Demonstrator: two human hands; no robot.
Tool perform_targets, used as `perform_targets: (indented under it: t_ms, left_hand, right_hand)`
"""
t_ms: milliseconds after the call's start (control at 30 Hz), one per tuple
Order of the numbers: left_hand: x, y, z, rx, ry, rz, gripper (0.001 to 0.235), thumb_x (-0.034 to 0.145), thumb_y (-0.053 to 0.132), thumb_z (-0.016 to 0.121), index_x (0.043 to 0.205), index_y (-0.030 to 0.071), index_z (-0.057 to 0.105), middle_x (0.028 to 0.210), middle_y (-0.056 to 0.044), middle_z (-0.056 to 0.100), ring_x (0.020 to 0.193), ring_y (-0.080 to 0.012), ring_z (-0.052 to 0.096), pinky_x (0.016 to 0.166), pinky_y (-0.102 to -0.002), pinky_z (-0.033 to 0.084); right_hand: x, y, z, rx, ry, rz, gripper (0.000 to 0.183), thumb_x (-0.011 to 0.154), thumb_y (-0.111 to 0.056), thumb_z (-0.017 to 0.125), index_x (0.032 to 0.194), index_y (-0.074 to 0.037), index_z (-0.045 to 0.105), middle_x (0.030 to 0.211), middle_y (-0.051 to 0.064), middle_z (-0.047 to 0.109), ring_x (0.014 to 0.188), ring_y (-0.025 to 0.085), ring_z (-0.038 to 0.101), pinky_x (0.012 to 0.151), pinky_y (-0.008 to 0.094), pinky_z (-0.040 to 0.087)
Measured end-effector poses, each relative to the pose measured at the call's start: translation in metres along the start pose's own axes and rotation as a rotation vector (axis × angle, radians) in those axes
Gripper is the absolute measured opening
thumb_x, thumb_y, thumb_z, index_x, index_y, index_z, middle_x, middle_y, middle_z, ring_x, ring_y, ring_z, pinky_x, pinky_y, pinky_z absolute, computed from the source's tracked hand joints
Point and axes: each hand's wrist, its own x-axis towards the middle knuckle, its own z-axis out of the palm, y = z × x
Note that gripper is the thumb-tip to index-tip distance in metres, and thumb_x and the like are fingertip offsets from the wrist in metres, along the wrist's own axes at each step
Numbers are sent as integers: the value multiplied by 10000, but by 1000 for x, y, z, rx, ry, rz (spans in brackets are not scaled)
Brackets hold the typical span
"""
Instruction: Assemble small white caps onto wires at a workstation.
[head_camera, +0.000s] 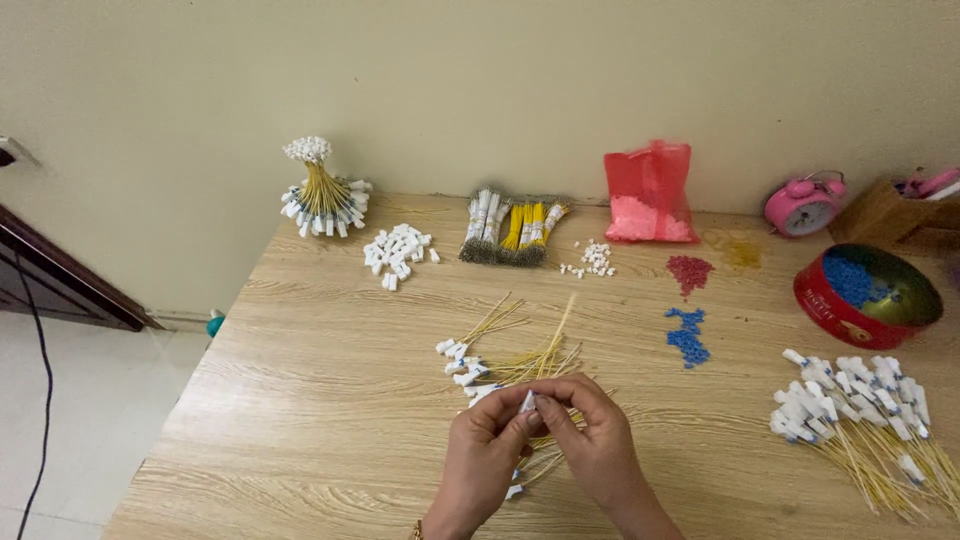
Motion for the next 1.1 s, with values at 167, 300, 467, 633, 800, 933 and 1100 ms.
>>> perform_targets:
  t_ms: [167, 300, 467, 633, 800, 933, 1100]
  left_hand:
    - [6, -10, -1, 19, 22, -13, 283, 954, 55, 663, 1227, 21, 728, 940, -61, 789, 807, -106, 711, 617, -229, 525]
    - [14, -16, -2, 5, -17, 12, 280, 953, 43, 657, 1221, -2, 722, 957, -52, 796, 840, -101, 723, 707, -242, 599]
    - [18, 6, -4, 262, -29, 4, 294, 939, 124, 697, 1216, 40, 745, 947, -53, 815, 830, -99, 723, 721, -261, 595]
    - [28, 24, -16, 1075, 84, 45, 330, 904, 265, 758, 1218, 165, 750, 1035, -57, 787, 847, -168, 739, 764, -328, 582]
    - [48, 31, -56, 1101, 201, 59, 369, 872, 321, 739, 1212, 177, 728, 1182, -53, 743, 935, -208, 735, 783, -364, 603]
    - [82, 13, -102, 1155, 407, 138, 341, 912, 265, 716, 1234, 153, 722, 1148, -102, 740, 966, -275, 708, 846, -405, 562]
    - [105, 3, -115, 1196, 375, 206, 362, 872, 196, 725, 1232, 157, 719, 1187, -111, 689, 1018, -307, 675, 885, -416, 550]
  right_hand:
    - [-5, 1, -1, -184, 19, -139, 178, 938, -55, 648, 1089, -31, 738, 1001, 71, 731, 918, 158, 720, 821, 289, 577]
    - [-7, 6, 3, -181, 70, -164, 197, 928, -15, 626, 1098, -23, 724, 988, 77, 715, 915, 164, 710, 816, 287, 572]
    - [0, 37, -14, -211, 51, -121, 211, 933, -35, 639, 1128, -31, 720, 998, 78, 712, 937, 160, 715, 819, 288, 591]
    - [23, 56, -84, -391, 307, 449, 294, 933, -203, 669, 1224, -165, 693, 1098, 45, 718, 957, 174, 699, 798, 309, 610]
    - [36, 126, -167, -909, 492, 405, 361, 913, -376, 713, 1101, -69, 737, 1008, 133, 772, 916, 291, 731, 838, 420, 571]
    - [51, 121, -167, -1016, 416, 579, 466, 907, -500, 706, 1105, -81, 753, 1031, 156, 771, 960, 345, 728, 853, 475, 564]
    - [55, 142, -174, -1126, 429, 607, 446, 971, -499, 665, 1149, -100, 758, 1092, 161, 767, 1012, 371, 724, 850, 506, 568]
